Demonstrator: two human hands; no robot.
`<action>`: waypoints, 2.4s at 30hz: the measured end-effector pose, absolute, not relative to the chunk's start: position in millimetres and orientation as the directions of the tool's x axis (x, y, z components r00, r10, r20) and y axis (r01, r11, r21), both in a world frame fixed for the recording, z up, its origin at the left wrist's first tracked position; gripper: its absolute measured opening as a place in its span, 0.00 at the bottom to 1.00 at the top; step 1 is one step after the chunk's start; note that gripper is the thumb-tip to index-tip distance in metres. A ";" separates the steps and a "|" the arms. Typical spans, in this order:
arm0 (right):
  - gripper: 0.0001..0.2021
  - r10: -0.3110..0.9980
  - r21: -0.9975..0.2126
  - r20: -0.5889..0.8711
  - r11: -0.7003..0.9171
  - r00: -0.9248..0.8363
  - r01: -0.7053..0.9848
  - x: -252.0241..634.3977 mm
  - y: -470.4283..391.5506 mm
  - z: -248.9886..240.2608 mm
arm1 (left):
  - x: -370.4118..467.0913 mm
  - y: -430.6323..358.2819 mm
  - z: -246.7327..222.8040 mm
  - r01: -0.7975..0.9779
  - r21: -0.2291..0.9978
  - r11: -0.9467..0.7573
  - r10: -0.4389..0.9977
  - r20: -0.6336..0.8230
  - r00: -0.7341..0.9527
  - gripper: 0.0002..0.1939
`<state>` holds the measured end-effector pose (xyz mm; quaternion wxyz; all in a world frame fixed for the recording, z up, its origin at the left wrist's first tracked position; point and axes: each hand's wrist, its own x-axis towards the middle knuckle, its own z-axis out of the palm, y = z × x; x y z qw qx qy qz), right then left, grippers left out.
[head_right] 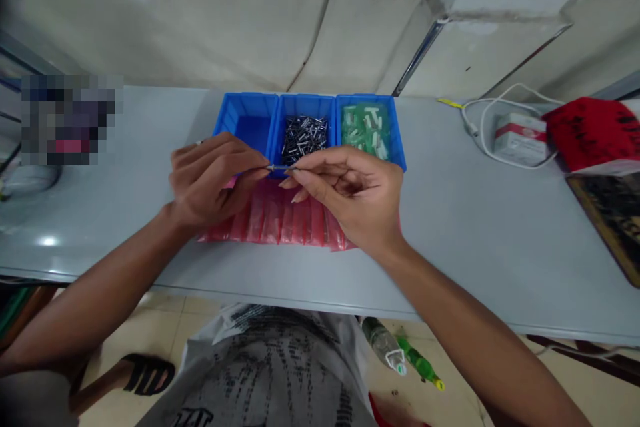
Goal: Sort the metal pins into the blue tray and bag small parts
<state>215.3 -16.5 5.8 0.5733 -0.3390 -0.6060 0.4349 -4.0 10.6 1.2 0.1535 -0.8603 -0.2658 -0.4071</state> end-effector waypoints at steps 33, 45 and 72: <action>0.21 0.910 -0.080 0.354 0.258 -0.214 0.963 310.4 -76.4 -17.7 | 1.9 12.3 -1.8 0.669 -0.068 -0.740 0.408 0.746 0.527 0.07; 0.21 0.661 0.382 0.195 0.629 -0.724 0.677 287.4 -34.1 -9.0 | -0.2 15.1 -5.1 0.659 -0.066 -0.749 0.415 0.728 0.546 0.07; 0.24 0.659 0.266 0.320 0.627 -0.681 0.732 378.4 -85.3 -11.0 | 45.6 -42.3 -4.4 0.456 -0.124 -0.881 0.378 0.395 0.838 0.19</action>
